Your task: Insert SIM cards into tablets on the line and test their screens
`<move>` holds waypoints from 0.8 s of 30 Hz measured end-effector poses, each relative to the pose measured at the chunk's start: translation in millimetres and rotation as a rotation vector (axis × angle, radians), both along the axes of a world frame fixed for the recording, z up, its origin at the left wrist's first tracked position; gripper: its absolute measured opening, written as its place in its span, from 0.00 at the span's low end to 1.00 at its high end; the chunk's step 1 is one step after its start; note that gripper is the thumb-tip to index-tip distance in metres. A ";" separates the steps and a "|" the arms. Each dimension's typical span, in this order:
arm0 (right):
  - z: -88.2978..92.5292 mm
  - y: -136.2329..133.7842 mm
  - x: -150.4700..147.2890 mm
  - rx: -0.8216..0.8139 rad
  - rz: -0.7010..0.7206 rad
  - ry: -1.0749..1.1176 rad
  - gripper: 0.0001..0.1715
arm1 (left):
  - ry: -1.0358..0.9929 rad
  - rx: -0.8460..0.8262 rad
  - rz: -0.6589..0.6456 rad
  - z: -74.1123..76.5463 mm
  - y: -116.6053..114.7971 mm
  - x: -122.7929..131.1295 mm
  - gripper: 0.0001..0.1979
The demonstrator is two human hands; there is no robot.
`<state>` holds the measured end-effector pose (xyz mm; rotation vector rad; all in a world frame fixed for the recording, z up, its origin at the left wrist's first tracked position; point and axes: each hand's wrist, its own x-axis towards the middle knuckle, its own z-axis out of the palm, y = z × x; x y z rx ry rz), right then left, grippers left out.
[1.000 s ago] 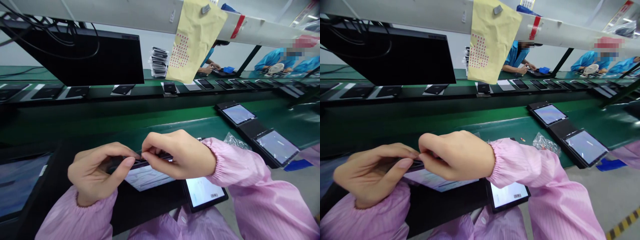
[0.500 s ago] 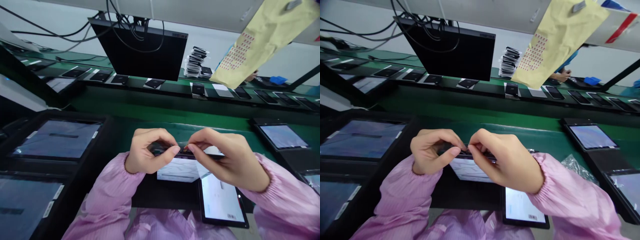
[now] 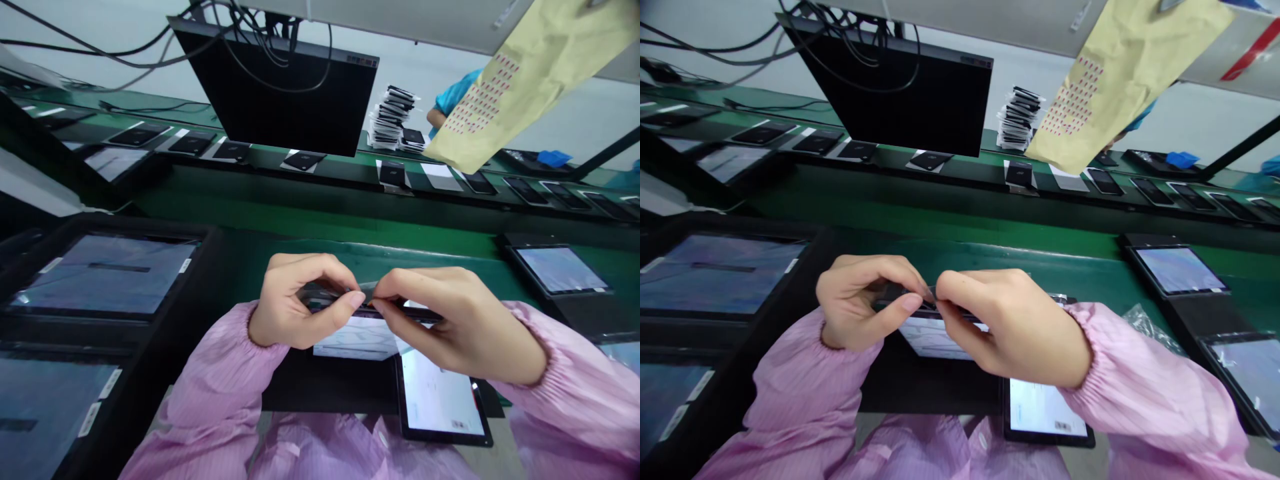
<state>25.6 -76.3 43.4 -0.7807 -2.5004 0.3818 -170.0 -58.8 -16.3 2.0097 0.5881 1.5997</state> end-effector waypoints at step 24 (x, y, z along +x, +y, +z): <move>-3.1 12.9 1.3 -0.168 0.029 -0.099 0.10 | 0.104 0.056 0.056 -1.6 21.3 -13.6 0.12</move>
